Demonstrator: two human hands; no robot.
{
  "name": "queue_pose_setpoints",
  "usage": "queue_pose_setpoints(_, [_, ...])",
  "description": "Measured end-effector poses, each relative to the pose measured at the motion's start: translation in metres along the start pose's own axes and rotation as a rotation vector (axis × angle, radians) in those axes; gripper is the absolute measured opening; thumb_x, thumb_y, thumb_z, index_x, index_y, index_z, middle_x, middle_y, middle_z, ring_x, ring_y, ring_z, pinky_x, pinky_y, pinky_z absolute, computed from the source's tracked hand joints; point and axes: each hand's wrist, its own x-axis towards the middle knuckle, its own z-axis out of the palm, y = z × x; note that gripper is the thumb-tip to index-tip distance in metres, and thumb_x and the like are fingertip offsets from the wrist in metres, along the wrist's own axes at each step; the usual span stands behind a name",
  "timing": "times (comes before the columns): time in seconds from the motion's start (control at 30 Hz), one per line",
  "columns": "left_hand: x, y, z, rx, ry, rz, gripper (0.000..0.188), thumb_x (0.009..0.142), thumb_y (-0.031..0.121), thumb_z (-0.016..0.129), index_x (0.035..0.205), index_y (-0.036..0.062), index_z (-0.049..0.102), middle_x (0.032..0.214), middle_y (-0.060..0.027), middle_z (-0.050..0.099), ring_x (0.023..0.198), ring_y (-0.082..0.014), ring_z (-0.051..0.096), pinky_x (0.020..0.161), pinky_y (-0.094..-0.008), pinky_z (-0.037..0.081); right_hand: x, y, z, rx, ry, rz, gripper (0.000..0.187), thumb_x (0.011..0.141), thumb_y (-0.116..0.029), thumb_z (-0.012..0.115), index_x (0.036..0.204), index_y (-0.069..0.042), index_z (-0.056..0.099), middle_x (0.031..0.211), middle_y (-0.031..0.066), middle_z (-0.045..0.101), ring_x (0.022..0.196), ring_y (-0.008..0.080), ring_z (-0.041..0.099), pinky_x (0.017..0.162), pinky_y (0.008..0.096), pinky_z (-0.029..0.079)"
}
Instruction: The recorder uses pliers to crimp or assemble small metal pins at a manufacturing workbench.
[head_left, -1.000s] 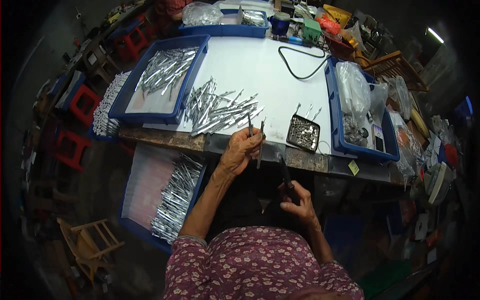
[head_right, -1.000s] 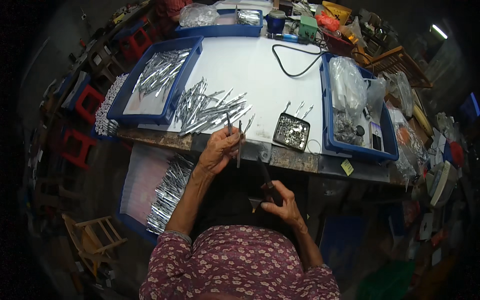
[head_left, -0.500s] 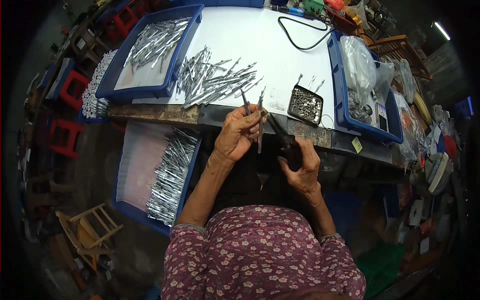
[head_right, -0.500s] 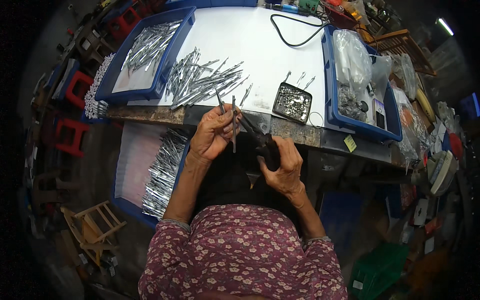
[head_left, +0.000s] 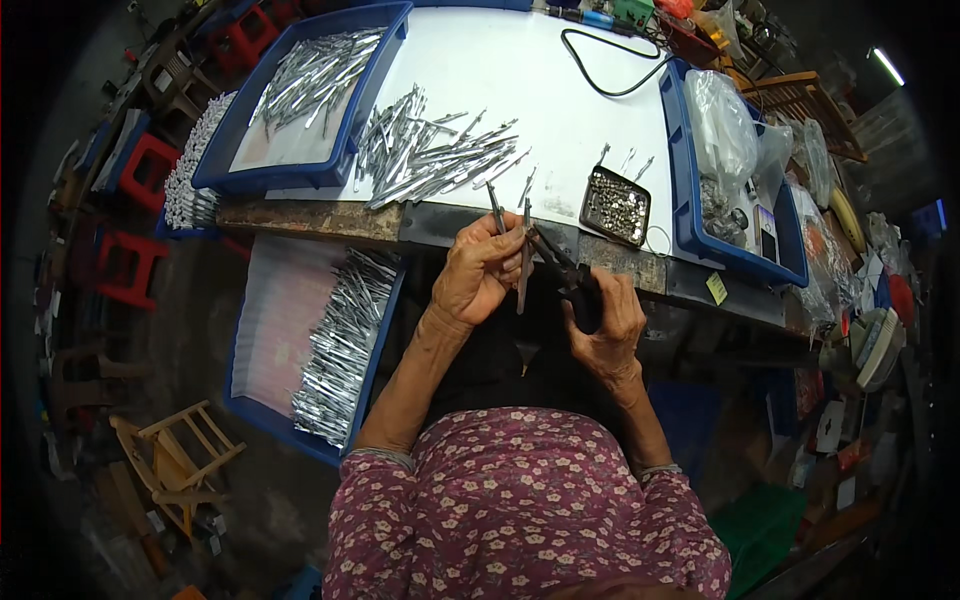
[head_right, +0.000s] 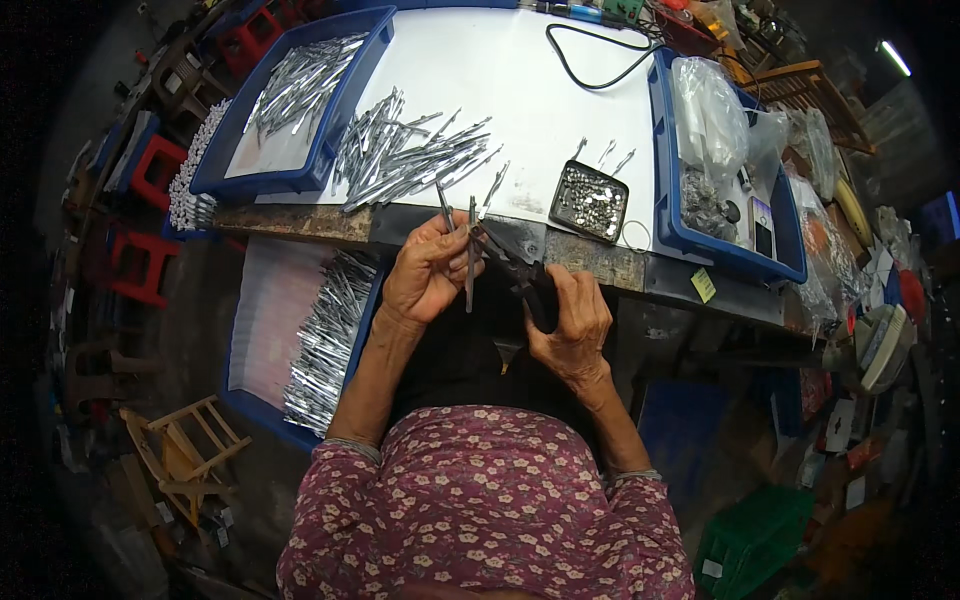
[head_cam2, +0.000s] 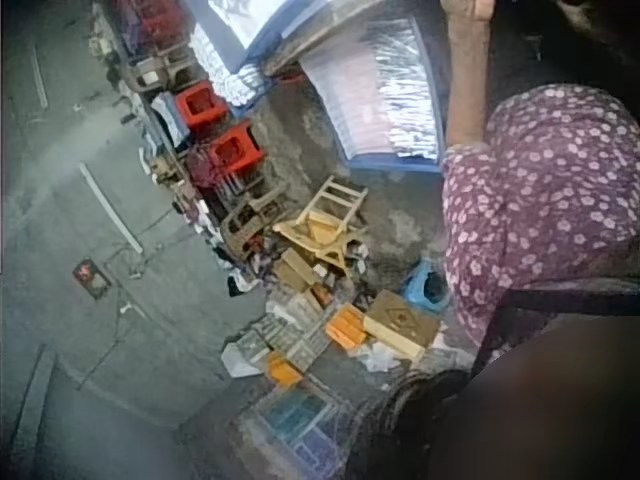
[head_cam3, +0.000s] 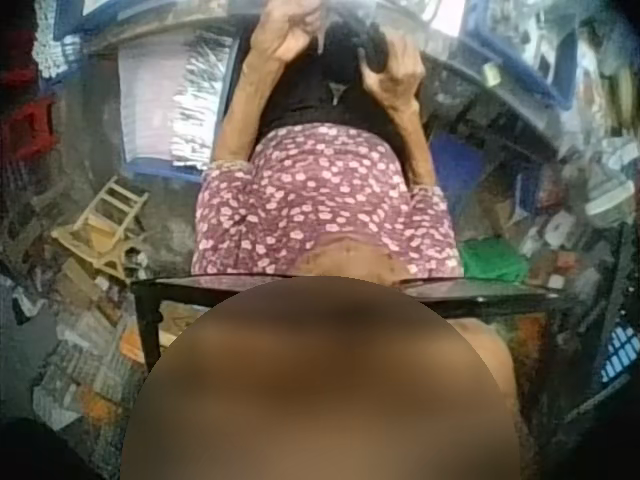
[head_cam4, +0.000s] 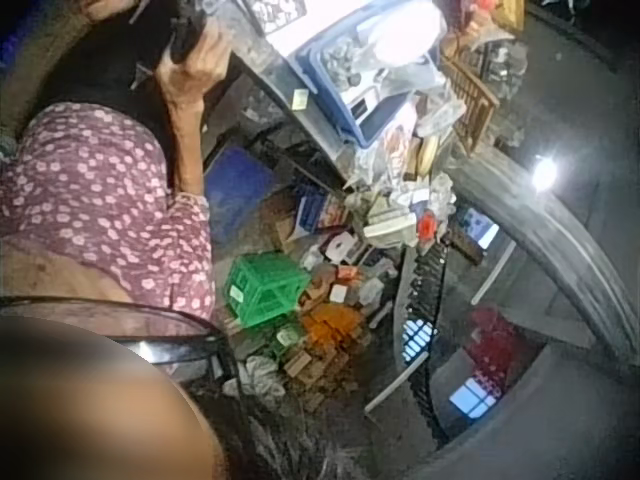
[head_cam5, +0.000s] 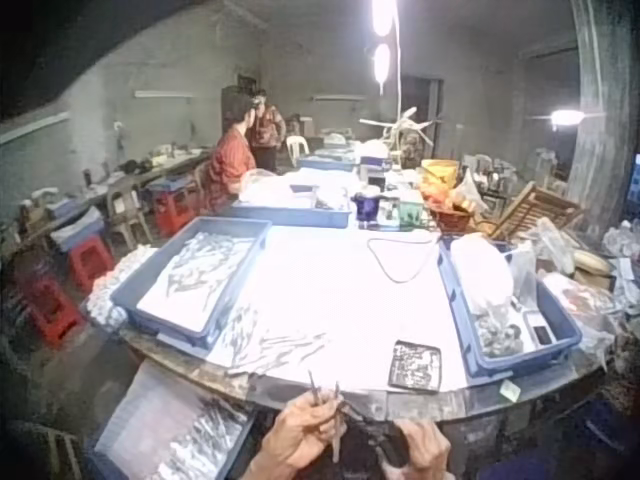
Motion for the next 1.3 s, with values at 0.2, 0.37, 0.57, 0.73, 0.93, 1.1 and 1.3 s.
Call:
queue_pose_setpoints(0.2, [-0.003,-0.002,0.002,0.052,0.093,-0.004,0.005,0.084,0.005,0.055,0.089,0.0029,0.053,0.071,0.0011,0.05,0.054,-0.0052,0.04,0.048,-0.0193,0.029,-0.002,0.002,0.0,0.0,-0.033,0.005,0.046,0.062,-0.005,0.07,0.103,-0.001,0.05,0.081,0.0141,0.051,0.069,0.0305,0.053,0.06,0.036,0.043])
queue_pose_setpoints(0.37, [-0.004,-0.006,0.003,0.084,0.073,0.036,0.006,0.085,0.006,0.055,0.089,0.0029,0.052,0.068,0.002,0.046,0.052,-0.0051,0.038,0.047,-0.0186,0.029,-0.005,0.001,0.002,0.029,-0.047,0.03,0.045,0.063,-0.004,0.069,0.103,0.0,0.05,0.081,0.0158,0.051,0.069,0.0319,0.053,0.061,0.0346,0.044])
queue_pose_setpoints(0.57, [-0.002,-0.026,0.014,0.592,0.22,0.395,0.005,0.086,0.003,0.052,0.085,0.0031,0.048,0.065,-0.001,0.045,0.051,-0.0077,0.041,0.047,-0.0227,0.035,-0.005,-0.014,-0.007,0.711,-0.365,0.529,0.035,0.066,-0.014,0.068,0.094,-0.001,0.052,0.075,-0.0017,0.049,0.07,0.0085,0.046,0.064,0.0238,0.039])
queue_pose_setpoints(0.73, [0.0,-0.027,0.014,1.424,0.238,0.76,0.011,0.079,-0.007,0.052,0.085,-0.0007,0.046,0.072,-0.0092,0.049,0.059,-0.0173,0.051,0.054,-0.0283,0.043,-0.006,0.0,-0.02,0.943,-0.568,0.62,0.028,0.065,-0.012,0.067,0.088,-0.001,0.054,0.069,-0.0014,0.045,0.063,0.006,0.042,0.054,0.0205,0.034])
queue_pose_setpoints(0.93, [0.011,-0.019,0.007,1.771,-0.166,1.078,0.023,0.071,-0.013,0.052,0.092,-0.0044,0.048,0.082,-0.019,0.052,0.068,-0.0315,0.055,0.06,-0.0344,0.047,-0.01,0.003,-0.027,1.497,-0.682,0.926,0.033,0.066,-0.014,0.065,0.093,0.001,0.052,0.067,-0.0008,0.044,0.059,0.005,0.04,0.047,0.0195,0.03])
queue_pose_setpoints(1.1, [0.025,-0.007,0.029,1.468,0.197,0.576,0.008,0.085,0.004,0.043,0.08,-0.002,0.046,0.067,-0.0147,0.05,0.059,-0.025,0.052,0.053,-0.0355,0.04,-0.014,-0.002,-0.013,1.346,-0.577,0.872,0.04,0.068,-0.024,0.062,0.096,0.002,0.052,0.07,0.002,0.046,0.056,0.0055,0.04,0.049,0.0197,0.032])
queue_pose_setpoints(1.3, [0.071,0.03,0.007,1.568,0.316,0.245,0.02,0.087,0.018,0.043,0.081,0.0004,0.049,0.067,-0.0166,0.06,0.066,-0.0339,0.06,0.059,-0.0405,0.044,-0.026,0.003,-0.01,1.092,-0.679,0.717,0.041,0.069,-0.031,0.065,0.096,-0.001,0.055,0.071,-0.0014,0.046,0.061,0.0068,0.042,0.055,0.022,0.034])
